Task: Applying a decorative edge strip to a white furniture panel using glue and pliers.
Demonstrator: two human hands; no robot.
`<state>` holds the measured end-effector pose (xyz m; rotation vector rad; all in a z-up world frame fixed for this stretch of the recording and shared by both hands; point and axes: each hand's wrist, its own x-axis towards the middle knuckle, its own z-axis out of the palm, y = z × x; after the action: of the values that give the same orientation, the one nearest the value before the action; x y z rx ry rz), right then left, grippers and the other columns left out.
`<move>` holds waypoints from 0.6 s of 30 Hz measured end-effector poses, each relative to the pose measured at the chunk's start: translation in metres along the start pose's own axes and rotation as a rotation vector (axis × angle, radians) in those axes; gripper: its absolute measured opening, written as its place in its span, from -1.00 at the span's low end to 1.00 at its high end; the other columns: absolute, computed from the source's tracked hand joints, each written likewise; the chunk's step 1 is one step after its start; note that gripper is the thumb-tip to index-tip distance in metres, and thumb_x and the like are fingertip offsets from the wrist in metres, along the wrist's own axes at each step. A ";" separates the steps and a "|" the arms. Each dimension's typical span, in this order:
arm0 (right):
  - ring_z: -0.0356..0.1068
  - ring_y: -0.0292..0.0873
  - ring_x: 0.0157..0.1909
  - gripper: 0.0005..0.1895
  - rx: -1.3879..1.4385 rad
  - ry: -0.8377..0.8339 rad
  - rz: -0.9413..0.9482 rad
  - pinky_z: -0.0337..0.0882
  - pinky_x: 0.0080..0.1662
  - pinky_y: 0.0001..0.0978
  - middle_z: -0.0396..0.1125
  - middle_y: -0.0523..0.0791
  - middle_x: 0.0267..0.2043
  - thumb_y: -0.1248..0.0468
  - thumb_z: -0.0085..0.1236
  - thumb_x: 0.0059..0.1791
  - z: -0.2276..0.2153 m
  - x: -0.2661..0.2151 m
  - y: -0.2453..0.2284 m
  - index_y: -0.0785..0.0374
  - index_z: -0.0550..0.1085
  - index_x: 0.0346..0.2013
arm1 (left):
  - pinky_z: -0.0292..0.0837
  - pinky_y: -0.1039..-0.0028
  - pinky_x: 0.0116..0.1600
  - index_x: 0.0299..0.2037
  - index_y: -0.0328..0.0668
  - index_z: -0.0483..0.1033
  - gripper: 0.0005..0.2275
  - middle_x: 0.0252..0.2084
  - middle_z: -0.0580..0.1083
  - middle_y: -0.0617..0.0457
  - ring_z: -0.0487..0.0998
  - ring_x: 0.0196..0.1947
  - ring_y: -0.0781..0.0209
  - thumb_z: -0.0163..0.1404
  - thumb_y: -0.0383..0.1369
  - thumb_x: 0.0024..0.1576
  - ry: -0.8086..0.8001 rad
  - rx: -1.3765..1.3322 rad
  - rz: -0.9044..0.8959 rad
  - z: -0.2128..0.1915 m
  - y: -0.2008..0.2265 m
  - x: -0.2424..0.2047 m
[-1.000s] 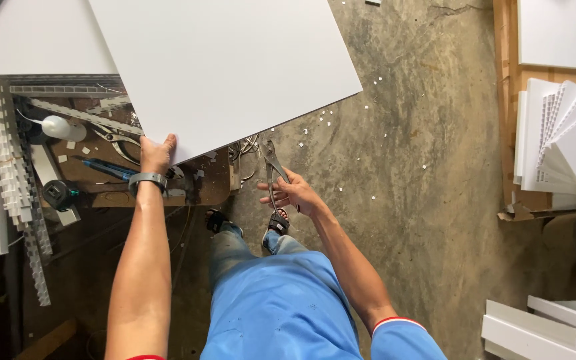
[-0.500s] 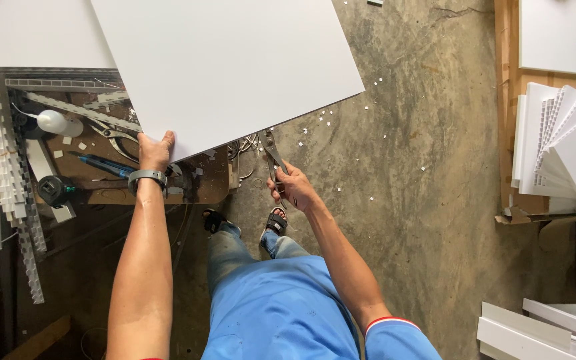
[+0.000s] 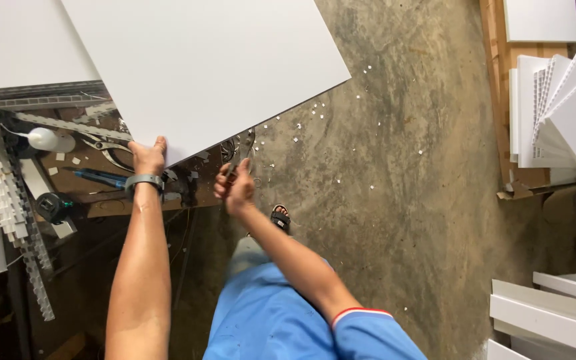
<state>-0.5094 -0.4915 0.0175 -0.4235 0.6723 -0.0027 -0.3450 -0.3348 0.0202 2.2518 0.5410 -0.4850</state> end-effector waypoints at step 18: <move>0.60 0.06 -0.16 -0.69 -0.653 -0.177 0.006 0.65 -0.11 -0.05 0.43 0.18 0.08 0.03 -0.09 0.09 -0.107 -0.021 -0.074 0.23 0.31 -0.18 | -0.37 -0.33 0.52 0.54 0.13 -0.56 -0.18 0.59 -0.45 -0.22 -0.39 0.57 -0.36 -0.12 0.00 0.32 0.000 0.142 -0.228 0.001 0.049 -0.049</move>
<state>-0.5810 -0.5971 -0.0163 -1.0364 0.4873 0.2632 -0.3606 -0.3772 0.0725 2.3357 0.7908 -0.6562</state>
